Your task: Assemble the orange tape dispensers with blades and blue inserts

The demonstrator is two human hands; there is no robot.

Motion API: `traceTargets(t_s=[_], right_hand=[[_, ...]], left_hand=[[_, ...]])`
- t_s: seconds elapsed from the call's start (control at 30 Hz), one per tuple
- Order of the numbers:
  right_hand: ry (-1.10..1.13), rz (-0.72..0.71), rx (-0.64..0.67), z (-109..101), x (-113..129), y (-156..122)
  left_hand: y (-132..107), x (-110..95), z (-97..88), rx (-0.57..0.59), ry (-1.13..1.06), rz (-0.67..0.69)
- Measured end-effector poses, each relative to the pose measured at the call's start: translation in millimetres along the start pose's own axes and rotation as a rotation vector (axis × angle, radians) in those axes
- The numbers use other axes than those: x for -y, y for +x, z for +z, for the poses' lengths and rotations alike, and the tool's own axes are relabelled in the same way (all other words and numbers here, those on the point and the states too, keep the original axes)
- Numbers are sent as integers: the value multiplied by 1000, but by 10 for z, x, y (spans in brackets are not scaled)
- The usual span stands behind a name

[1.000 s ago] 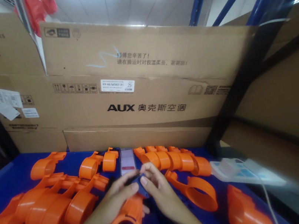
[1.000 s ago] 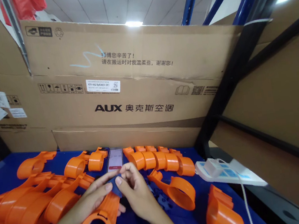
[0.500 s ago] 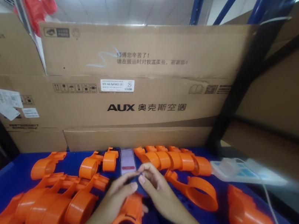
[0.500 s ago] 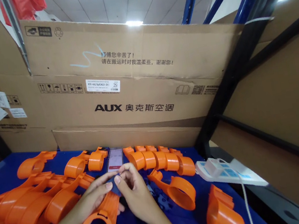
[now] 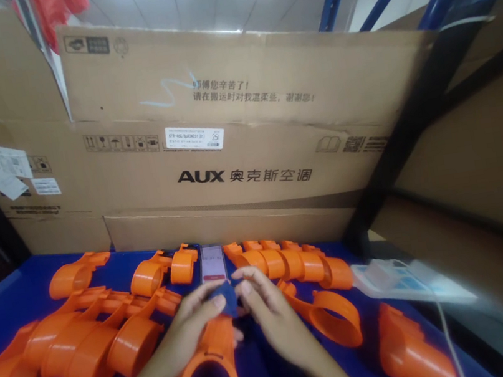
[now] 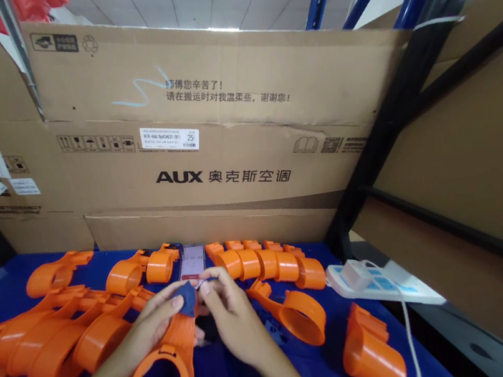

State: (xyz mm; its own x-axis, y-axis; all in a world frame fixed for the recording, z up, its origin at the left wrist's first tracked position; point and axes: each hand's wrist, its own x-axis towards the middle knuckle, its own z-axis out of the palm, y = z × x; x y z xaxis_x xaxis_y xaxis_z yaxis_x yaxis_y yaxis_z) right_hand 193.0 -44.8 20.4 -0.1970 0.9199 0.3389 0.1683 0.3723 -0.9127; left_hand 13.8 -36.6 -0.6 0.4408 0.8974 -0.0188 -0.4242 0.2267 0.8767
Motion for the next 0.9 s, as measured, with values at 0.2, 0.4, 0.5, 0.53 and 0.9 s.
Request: traceTargets(t_s=[0.2,0.4,0.5,0.53,0.9], right_hand=[[-307,19,162,-278,36,-112],[-324,-73,323,-287,66,-221],[-352,19,335,-305,73,-181],[-357,56,326,-323,69,-160],[-68,84,-207,-279,-43,39]], left_hand=[[13,-154,56,-179,-188,13],[21,-168,46,-140,-241,17],[15,-154,36,-136,-237,23],[10,-154,34,-135,-233,10],[-47,-104,53,-40,-240,-64]])
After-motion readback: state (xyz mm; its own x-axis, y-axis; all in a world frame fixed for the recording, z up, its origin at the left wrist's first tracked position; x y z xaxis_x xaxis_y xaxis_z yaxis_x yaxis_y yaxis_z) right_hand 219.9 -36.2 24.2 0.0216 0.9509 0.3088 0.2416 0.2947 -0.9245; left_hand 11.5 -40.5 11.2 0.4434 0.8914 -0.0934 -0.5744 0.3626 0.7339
